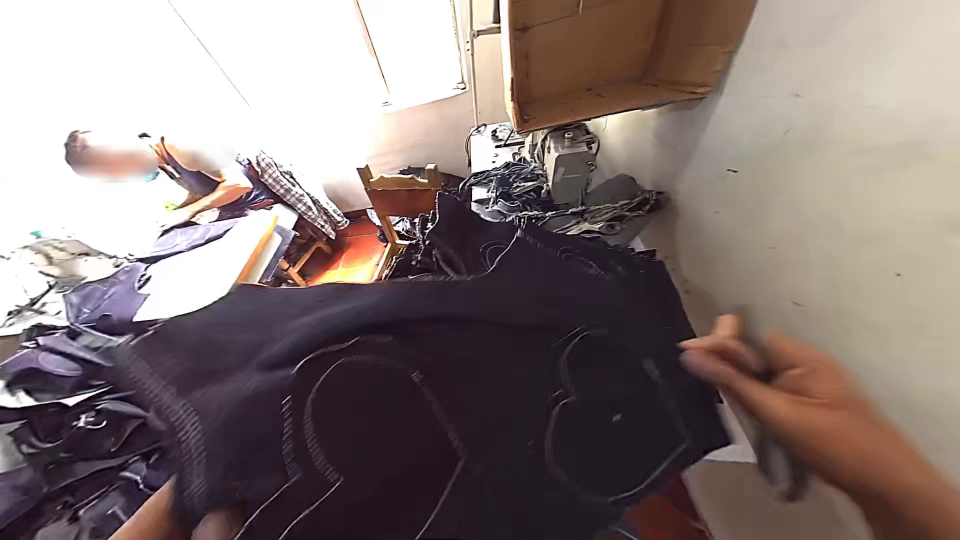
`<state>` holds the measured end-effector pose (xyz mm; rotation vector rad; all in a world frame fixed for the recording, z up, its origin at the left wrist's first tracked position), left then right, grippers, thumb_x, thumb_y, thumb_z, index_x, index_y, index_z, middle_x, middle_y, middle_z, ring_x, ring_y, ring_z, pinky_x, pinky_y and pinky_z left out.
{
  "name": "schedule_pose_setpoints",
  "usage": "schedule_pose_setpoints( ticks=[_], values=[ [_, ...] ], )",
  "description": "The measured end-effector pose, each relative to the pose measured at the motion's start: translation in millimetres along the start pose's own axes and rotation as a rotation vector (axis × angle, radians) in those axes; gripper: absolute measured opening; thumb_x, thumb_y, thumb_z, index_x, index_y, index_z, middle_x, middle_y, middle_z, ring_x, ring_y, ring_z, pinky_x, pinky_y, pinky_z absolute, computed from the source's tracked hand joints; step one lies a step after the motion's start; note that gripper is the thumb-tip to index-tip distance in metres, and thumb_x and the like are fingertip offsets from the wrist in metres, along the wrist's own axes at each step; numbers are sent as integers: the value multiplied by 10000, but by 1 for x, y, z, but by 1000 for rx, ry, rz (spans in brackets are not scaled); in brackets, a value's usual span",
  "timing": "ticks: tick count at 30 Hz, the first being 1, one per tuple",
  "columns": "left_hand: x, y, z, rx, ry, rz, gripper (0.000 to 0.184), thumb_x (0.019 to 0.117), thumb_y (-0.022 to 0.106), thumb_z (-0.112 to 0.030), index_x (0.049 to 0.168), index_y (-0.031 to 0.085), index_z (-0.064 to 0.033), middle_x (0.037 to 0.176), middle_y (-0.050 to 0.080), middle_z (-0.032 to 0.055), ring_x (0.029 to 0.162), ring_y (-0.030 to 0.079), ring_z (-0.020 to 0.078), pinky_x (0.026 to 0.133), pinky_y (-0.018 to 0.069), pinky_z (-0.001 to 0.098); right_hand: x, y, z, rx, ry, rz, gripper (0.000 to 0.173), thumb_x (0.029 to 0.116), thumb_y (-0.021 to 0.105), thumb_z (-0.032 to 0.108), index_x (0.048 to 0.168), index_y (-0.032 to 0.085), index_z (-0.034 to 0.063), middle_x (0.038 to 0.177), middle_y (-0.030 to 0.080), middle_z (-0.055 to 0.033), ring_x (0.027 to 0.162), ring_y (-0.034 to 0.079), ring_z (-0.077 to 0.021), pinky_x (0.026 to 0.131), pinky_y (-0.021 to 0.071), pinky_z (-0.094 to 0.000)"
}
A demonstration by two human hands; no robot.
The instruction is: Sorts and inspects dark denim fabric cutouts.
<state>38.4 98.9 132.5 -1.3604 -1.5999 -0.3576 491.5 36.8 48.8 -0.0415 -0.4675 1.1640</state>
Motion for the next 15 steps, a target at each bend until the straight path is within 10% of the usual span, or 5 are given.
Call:
schedule_pose_setpoints(
  ticks=[4, 6, 9, 12, 15],
  values=[
    [36, 105, 11, 4, -13, 111, 402, 1078, 522, -255, 1418, 577, -48, 1238, 724, -40, 1068, 663, -59, 946, 558, 180, 50, -72, 18, -567, -29, -315, 317, 916, 697, 337, 850, 585, 48, 685, 544, -4, 572, 467, -91, 531, 394, -322],
    [40, 164, 35, 144, -49, 168, 474, 1044, 518, -214, 1418, 549, 75, 1084, 759, 137, 877, 735, 87, 806, 603, 283, 87, -80, -3, -693, -15, -349, 304, 959, 703, 208, 895, 614, -75, 729, 596, -205, 627, 568, -347, 573, 432, -554],
    [21, 233, 70, 380, -257, 385, 497, 1050, 503, -170, 1515, 475, 4, 978, 750, 232, 817, 744, 395, 774, 580, 594, 137, -60, -81, -787, 176, -199, 341, 990, 693, 206, 1060, 639, -123, 877, 663, -346, 832, 663, -563, 718, 489, -736],
    [3, 270, 82, 561, -362, 473, 482, 1072, 479, -201, 1521, 480, -27, 795, 725, 213, 701, 719, 421, 692, 572, 610, 141, -5, -120, -731, 252, -49, 428, 998, 668, 359, 1144, 645, -42, 873, 665, -278, 817, 670, -492, 694, 522, -681],
    [5, 281, 69, 744, -482, 565, 489, 1090, 439, -231, 1531, 458, -22, 804, 724, 212, 744, 727, 424, 698, 573, 594, 124, 93, -89, -524, -38, 108, 562, 946, 693, 466, 1367, 646, 97, 1247, 689, -116, 1133, 673, -289, 916, 570, -526]
  ],
)
Point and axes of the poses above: each hand's wrist, its own x-axis towards the middle knuckle, its own y-axis out of the palm, z = x × y, the point moved 2 cm from there along x, towards the middle knuckle
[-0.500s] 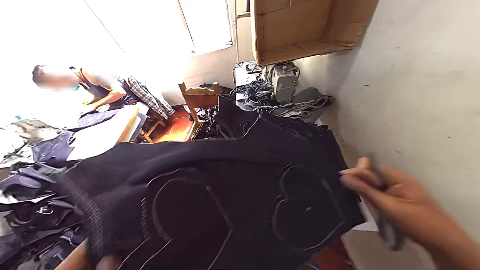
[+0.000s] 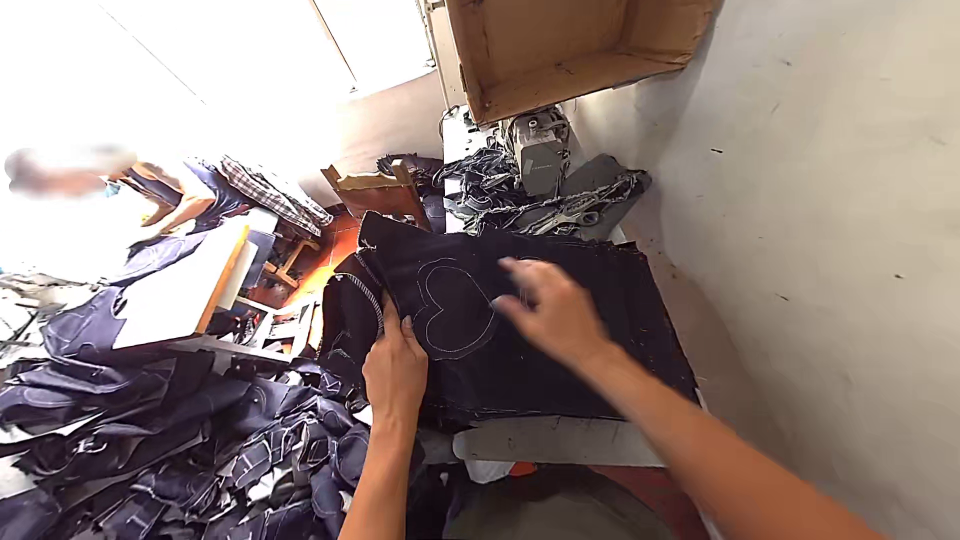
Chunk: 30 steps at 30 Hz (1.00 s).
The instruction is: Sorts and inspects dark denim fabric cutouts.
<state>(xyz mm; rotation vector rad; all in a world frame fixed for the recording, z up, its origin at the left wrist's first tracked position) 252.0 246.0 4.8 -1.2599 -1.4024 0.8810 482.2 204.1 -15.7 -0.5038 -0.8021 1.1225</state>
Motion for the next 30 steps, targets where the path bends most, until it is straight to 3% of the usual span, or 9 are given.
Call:
schedule_pose_setpoints(
  ticks=[3, 6, 8, 10, 12, 13, 16, 22, 30],
  values=[
    [11, -14, -15, 34, -82, 276, 535, 1105, 421, -254, 1596, 336, -59, 916, 727, 225, 899, 724, 426, 823, 565, 591, 2, 68, 55, 199, -296, 35, 632, 986, 511, 639, 1145, 690, 54, 1483, 588, -46, 1382, 541, -276, 1043, 528, -505],
    [15, -37, 11, -173, 50, 495, 613, 1076, 485, -162, 1634, 237, -104, 1098, 717, 210, 1041, 700, 378, 968, 534, 575, 5, 98, 61, 150, -283, 86, 772, 857, 557, 788, 1148, 707, 88, 1508, 565, 22, 1412, 506, -298, 870, 599, -531],
    [-3, -54, 41, -315, 169, 402, 541, 1058, 510, -166, 1588, 398, -164, 1223, 700, 141, 1106, 694, 266, 1022, 540, 485, 5, 103, 60, 76, -295, 61, 737, 753, 712, 756, 1069, 706, 90, 1496, 576, 22, 1378, 541, -314, 763, 621, -535],
    [-29, -45, 79, -384, 160, 3, 308, 1037, 537, -228, 1281, 709, -152, 1000, 751, 25, 871, 741, 127, 807, 650, 360, 4, 107, 61, 39, -312, 39, 686, 744, 756, 692, 1032, 687, 72, 1489, 583, 6, 1365, 550, -341, 740, 620, -538],
    [-47, -5, 126, -309, -76, -151, 332, 1042, 479, -262, 979, 734, -59, 793, 706, 67, 708, 703, 192, 662, 601, 422, 6, 108, 62, 17, -312, 23, 741, 732, 764, 675, 1142, 680, 63, 1486, 585, 3, 1337, 569, -353, 732, 615, -533],
    [-52, 25, 150, -319, -215, 30, 344, 1056, 470, -235, 1068, 725, -4, 933, 733, 152, 881, 729, 289, 822, 590, 513, 8, 108, 63, 0, -312, 16, 769, 730, 755, 687, 1177, 671, 68, 1484, 587, 5, 1316, 586, -350, 716, 613, -524],
    [-70, 119, 185, -697, -289, 414, 394, 993, 540, -33, 1372, 582, 65, 1294, 675, 205, 1232, 646, 245, 1112, 482, 409, 6, 108, 62, -27, -321, 34, 816, 734, 739, 702, 1231, 653, 60, 1490, 578, -8, 1292, 595, -356, 702, 602, -517],
    [-130, 169, 162, -1469, -460, 283, 961, 902, 539, -228, 1596, -77, 23, 1492, 477, 254, 1265, 587, 157, 1064, 483, 349, 9, 105, 63, -55, -306, 53, 835, 698, 757, 717, 1201, 653, 58, 1504, 566, 10, 1270, 609, -345, 660, 593, -516],
    [-186, 85, 207, -719, 3, 66, 501, 921, 720, -431, 1212, 681, -25, 906, 755, 67, 800, 731, 167, 754, 623, 434, 9, 90, 61, 23, -286, 127, 1069, 662, 718, 820, 1473, 535, 148, 1406, 614, -55, 1147, 630, -319, 719, 567, -530]
  ],
)
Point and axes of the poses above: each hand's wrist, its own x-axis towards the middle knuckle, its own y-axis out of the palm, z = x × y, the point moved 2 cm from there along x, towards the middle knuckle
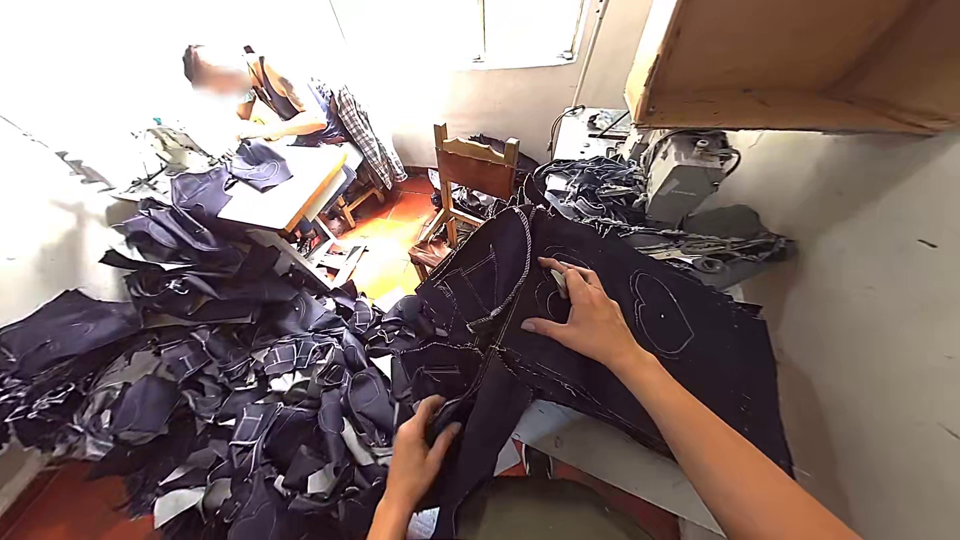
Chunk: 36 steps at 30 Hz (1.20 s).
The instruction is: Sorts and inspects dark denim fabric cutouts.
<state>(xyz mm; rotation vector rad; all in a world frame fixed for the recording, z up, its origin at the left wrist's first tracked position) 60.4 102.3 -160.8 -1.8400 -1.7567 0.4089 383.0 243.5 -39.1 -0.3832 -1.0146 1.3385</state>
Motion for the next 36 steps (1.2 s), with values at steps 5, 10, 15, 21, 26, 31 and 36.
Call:
schedule_pose_setpoints(
  ticks=[5, 10, 15, 21, 26, 31, 36],
  values=[
    [12, -71, -49, 209, -47, 159, 267, 916, 654, -392, 940, 765, -150, 723, 701, -6, 651, 669, 138, 627, 562, 420, -8, -34, 32, -132, -81, -83, 592, 1059, 285, 486, 1034, 648, 19, 1435, 555, -190, 1249, 548, -430, 950, 493, -577],
    [16, -96, -66, 228, -201, 300, 356, 936, 618, -464, 879, 765, -145, 708, 679, 15, 702, 662, 173, 682, 528, 453, -56, -51, 92, -237, 106, 321, 245, 1055, 547, 212, 1073, 700, 21, 989, 694, -219, 972, 677, -438, 846, 547, -592],
    [14, -101, -78, 241, -191, 323, 361, 931, 624, -465, 844, 760, -142, 680, 655, -1, 673, 634, 146, 658, 503, 410, -84, -7, 118, -533, -62, 259, 169, 982, 644, 113, 949, 686, -48, 809, 704, -215, 782, 734, -383, 682, 583, -497],
    [19, -109, -81, 232, -235, 327, 427, 968, 601, -501, 805, 726, -127, 672, 619, 6, 674, 611, 155, 667, 491, 415, -78, 7, 113, -627, -184, 133, 212, 1014, 563, 152, 904, 653, -5, 732, 659, -159, 671, 714, -323, 546, 562, -425],
    [19, -139, -84, 102, -261, 238, 500, 971, 592, -503, 600, 551, -170, 542, 449, -80, 532, 471, 73, 563, 399, 339, -86, -30, 99, -57, -63, 197, 359, 1083, 451, 323, 974, 644, 41, 753, 642, -90, 685, 681, -262, 609, 571, -463],
    [21, -173, -131, 70, -145, 36, 467, 971, 600, -472, 594, 568, -198, 522, 449, -118, 486, 438, 13, 502, 375, 261, -156, -3, 119, 718, 392, 505, 938, 562, 883, 645, 1212, 575, 42, 1072, 693, -18, 1021, 656, -124, 902, 542, -374],
    [23, -200, -160, 126, 14, -145, 374, 993, 590, -432, 716, 671, -195, 599, 557, -130, 537, 511, -34, 509, 434, 195, -167, 3, 139, 987, 509, 55, 304, 775, 836, 96, 954, 591, 67, 781, 692, 17, 698, 682, -105, 631, 591, -305]
  ],
)
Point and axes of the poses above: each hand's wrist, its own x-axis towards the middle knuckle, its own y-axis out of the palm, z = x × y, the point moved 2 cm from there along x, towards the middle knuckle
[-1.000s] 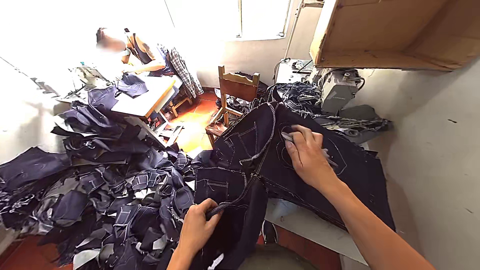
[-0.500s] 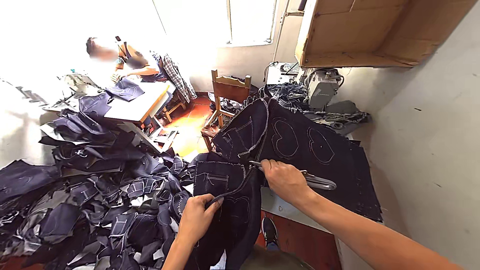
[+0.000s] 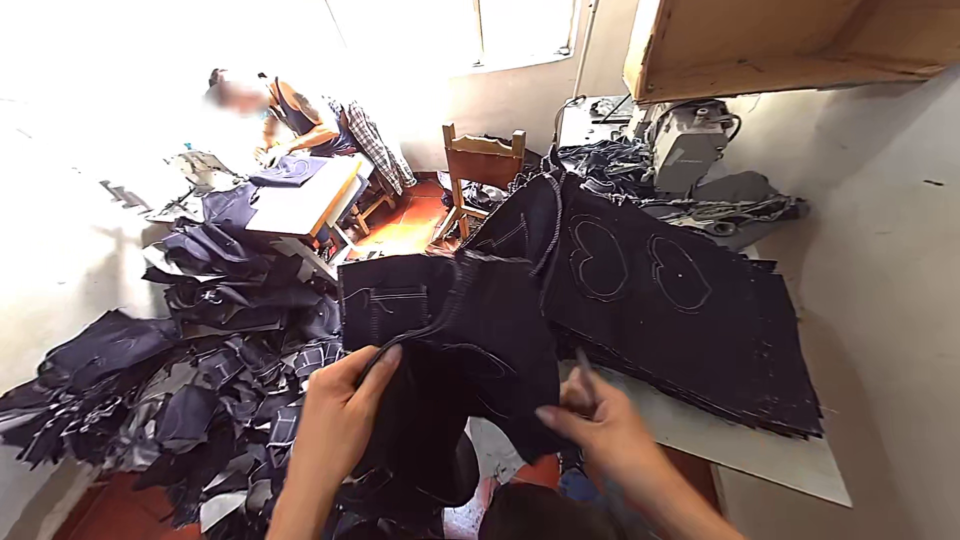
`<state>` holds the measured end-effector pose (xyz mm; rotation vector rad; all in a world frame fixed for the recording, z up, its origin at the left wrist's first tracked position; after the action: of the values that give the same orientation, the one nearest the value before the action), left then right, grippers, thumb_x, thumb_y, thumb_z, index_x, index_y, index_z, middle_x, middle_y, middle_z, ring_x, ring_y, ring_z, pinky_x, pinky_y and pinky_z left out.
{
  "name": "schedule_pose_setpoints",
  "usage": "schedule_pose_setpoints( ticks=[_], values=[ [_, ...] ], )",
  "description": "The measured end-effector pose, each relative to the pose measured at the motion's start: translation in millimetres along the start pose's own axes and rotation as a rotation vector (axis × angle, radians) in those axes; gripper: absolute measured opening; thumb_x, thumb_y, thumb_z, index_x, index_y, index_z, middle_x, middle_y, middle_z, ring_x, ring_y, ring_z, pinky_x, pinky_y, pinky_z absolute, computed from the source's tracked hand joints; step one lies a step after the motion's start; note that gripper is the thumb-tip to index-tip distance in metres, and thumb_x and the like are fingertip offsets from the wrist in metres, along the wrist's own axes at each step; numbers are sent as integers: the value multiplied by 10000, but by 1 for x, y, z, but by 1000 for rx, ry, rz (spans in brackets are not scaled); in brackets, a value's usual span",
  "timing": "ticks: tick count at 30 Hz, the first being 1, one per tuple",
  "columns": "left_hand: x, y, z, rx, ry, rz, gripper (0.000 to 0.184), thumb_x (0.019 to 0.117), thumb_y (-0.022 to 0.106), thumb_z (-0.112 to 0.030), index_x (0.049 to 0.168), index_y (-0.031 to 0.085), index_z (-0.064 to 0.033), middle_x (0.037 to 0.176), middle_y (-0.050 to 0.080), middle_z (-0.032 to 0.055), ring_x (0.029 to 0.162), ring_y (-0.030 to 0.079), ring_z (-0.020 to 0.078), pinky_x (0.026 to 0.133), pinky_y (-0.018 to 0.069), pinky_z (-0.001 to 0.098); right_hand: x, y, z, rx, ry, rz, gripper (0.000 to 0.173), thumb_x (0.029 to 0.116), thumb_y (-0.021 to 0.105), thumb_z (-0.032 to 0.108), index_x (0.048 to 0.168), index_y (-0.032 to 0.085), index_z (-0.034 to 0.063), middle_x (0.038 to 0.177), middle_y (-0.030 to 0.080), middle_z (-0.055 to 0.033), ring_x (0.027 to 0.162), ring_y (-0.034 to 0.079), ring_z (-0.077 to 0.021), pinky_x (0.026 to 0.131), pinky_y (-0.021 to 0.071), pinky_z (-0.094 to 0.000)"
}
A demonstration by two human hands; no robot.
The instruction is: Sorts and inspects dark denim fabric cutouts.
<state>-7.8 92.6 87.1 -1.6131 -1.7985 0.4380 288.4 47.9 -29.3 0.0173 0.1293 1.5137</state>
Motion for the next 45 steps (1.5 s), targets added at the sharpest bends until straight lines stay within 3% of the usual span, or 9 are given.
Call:
schedule_pose_setpoints(
  ticks=[8, 13, 17, 22, 28, 31, 34, 41, 45],
  values=[
    [-7, 61, -76, -403, 375, 98, 221, 1050, 595, -205, 1189, 740, -114, 1089, 766, -74, 991, 702, -16, 898, 593, 199, -9, -144, 179, -776, -637, -400, 210, 967, 680, 328, 973, 504, 213, 1037, 701, 133, 829, 635, 60, 675, 512, -125],
    [42, 129, -115, -73, 459, -235, 333, 1061, 537, -200, 1343, 676, -89, 1074, 770, 16, 947, 719, 40, 850, 594, 237, 94, -166, 225, -1165, -772, -434, 217, 972, 626, 157, 1017, 601, -55, 851, 665, -211, 710, 650, -346, 600, 502, -540],
    [79, 221, -91, 259, 211, -82, 440, 1072, 508, -242, 1510, 544, -220, 872, 743, 116, 693, 716, 320, 607, 573, 554, 187, -170, 167, -1183, -422, -355, 356, 960, 717, 195, 1151, 606, -85, 994, 637, -313, 906, 663, -503, 742, 532, -666],
    [94, 281, -69, 232, 46, -40, 458, 1021, 559, -178, 1476, 571, -121, 879, 761, 148, 713, 739, 337, 661, 599, 546, 190, -93, 45, -841, -615, -133, 597, 1000, 524, 574, 1241, 646, 41, 1480, 587, -49, 1365, 557, -252, 993, 561, -469],
    [82, 257, -44, -115, 264, -160, 588, 962, 670, -226, 1493, 471, -70, 1302, 593, 139, 1088, 657, 174, 907, 606, 357, 224, -79, 15, -867, -598, -156, 736, 862, 617, 725, 1115, 675, 36, 1500, 573, -33, 1305, 610, -290, 746, 617, -512],
    [40, 235, 15, 40, 172, -337, 226, 1008, 618, -270, 1148, 655, -97, 1186, 616, 93, 1075, 650, 140, 896, 593, 306, 230, -78, 19, -914, -561, -146, 774, 788, 707, 689, 1208, 652, 41, 1502, 569, -37, 1206, 664, -315, 649, 599, -528],
    [6, 248, 103, -79, -219, -9, 257, 998, 554, -130, 1109, 717, 34, 1088, 718, 149, 987, 713, 201, 888, 601, 386, 228, -76, 21, -945, -528, -154, 817, 717, 759, 613, 1294, 630, 49, 1484, 583, -43, 1110, 697, -317, 604, 579, -527],
    [26, 260, 105, -283, 53, 448, 362, 1031, 447, -197, 1000, 747, 2, 1009, 743, 130, 996, 701, 181, 942, 551, 399, 226, -77, 22, -1004, -535, -116, 898, 702, 761, 597, 1385, 586, 41, 1388, 624, -137, 922, 694, -331, 604, 545, -538],
    [24, 243, 113, -137, -74, 911, 503, 1042, 442, -418, 1177, 732, -30, 1401, 608, 161, 1362, 530, 300, 1154, 387, 556, 230, -85, 21, -1004, -569, -69, 1005, 735, 650, 806, 1315, 607, -14, 1200, 665, -201, 893, 672, -378, 615, 533, -565]
  ],
)
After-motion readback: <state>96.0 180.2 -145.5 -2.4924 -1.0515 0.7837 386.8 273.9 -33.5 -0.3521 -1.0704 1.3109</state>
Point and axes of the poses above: each hand's wrist, its own x-axis towards the middle knuckle, its own y-axis out of the palm, z = x × y, the point moved 2 cm from there along x, towards the middle knuckle
